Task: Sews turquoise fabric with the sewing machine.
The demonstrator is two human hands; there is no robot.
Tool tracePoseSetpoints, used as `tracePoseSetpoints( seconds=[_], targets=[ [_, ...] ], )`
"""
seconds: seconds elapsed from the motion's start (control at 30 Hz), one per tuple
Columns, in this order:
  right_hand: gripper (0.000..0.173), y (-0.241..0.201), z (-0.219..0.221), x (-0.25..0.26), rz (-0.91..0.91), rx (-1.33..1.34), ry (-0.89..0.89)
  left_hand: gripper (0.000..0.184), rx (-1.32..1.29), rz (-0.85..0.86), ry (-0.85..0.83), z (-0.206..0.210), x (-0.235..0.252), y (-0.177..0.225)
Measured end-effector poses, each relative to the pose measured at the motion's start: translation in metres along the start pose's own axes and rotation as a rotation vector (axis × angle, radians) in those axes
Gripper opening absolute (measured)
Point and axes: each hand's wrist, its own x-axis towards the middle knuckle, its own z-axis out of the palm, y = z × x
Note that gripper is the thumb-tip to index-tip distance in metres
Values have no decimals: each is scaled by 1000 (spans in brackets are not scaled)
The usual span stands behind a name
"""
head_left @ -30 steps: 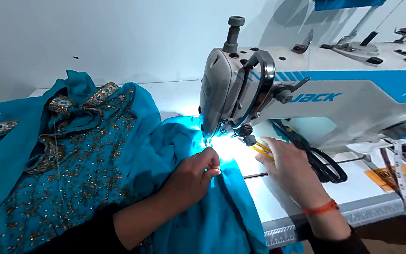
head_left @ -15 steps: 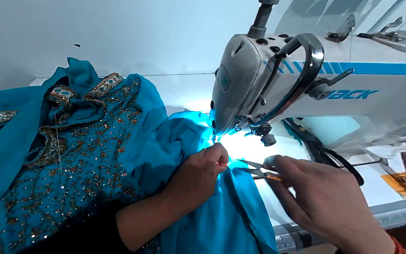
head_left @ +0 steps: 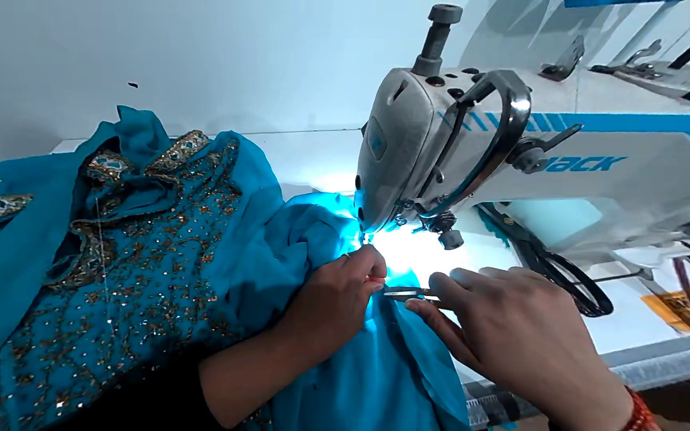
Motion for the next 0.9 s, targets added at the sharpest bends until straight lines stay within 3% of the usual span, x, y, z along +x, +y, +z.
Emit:
tracePoseSetpoints(
  seconds=[0.33, 0.6, 0.73, 0.83, 0.9],
  targets=[
    [55, 10, 0, 4, 51, -59, 60, 9, -3, -62, 95, -2, 0, -3],
    [45, -5, 24, 21, -36, -7, 35, 8, -48, -133, 87, -5, 0, -3],
    [45, 5, 17, 14, 11, 14, 31, 6, -107, -158, 78, -7, 1, -3],
    [48, 25, 13, -2, 143, -62, -6, 5, -168, -92, -2, -12, 0, 3],
    [44, 38, 17, -12, 251, -107, -65, 11, -269, 24, -193, -23, -5, 25]
  ],
)
